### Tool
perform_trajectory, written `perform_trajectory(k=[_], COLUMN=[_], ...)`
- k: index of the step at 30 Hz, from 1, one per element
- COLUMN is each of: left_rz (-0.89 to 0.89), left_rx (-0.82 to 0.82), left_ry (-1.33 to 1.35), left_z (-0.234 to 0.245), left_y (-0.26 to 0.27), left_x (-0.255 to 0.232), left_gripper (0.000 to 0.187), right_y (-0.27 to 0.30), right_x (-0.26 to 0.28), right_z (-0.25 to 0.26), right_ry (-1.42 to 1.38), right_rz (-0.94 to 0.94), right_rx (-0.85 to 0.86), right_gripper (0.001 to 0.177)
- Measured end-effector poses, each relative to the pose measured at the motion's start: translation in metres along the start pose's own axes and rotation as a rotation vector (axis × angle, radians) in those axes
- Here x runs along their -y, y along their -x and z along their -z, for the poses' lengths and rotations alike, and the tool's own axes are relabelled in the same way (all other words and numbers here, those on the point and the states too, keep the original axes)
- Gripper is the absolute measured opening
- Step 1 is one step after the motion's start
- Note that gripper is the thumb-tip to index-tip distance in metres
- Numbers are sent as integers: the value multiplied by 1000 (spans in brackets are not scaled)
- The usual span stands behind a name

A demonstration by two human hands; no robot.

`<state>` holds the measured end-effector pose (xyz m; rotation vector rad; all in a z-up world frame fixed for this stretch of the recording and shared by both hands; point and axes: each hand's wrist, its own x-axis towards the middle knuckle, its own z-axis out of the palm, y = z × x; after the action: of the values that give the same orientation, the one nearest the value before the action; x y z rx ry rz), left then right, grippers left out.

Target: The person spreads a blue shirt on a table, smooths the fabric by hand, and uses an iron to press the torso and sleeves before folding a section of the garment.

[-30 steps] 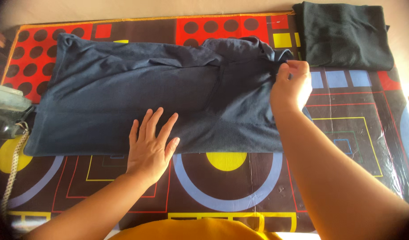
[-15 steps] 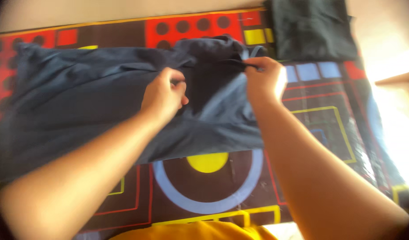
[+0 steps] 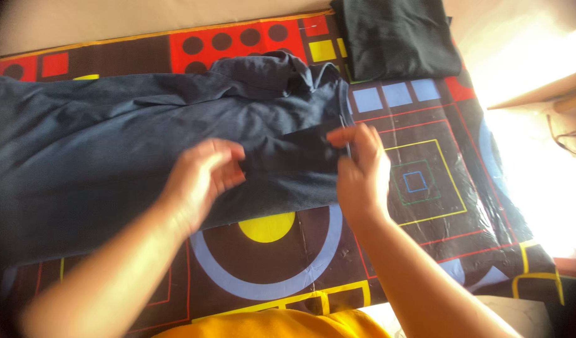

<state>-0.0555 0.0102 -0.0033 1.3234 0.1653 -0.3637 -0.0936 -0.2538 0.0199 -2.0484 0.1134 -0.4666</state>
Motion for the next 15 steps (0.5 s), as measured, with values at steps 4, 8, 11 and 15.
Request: perform_trajectory(k=[4, 8, 11, 15], left_rz=[102, -38, -145, -42], left_rx=[-158, -323, -286, -192], left_ry=[18, -319, -606, -739], left_z=[-15, -38, -48, -45], left_y=[24, 14, 10, 19], left_x=[16, 18, 14, 12], left_gripper=[23, 35, 39, 44], right_y=[27, 15, -4, -22], right_x=[7, 8, -1, -22], right_z=[7, -7, -18, -28], right_ry=[133, 229, 244, 96], right_rz=[-137, -255, -14, 22], right_rx=[141, 69, 19, 0], right_gripper=[52, 40, 59, 68])
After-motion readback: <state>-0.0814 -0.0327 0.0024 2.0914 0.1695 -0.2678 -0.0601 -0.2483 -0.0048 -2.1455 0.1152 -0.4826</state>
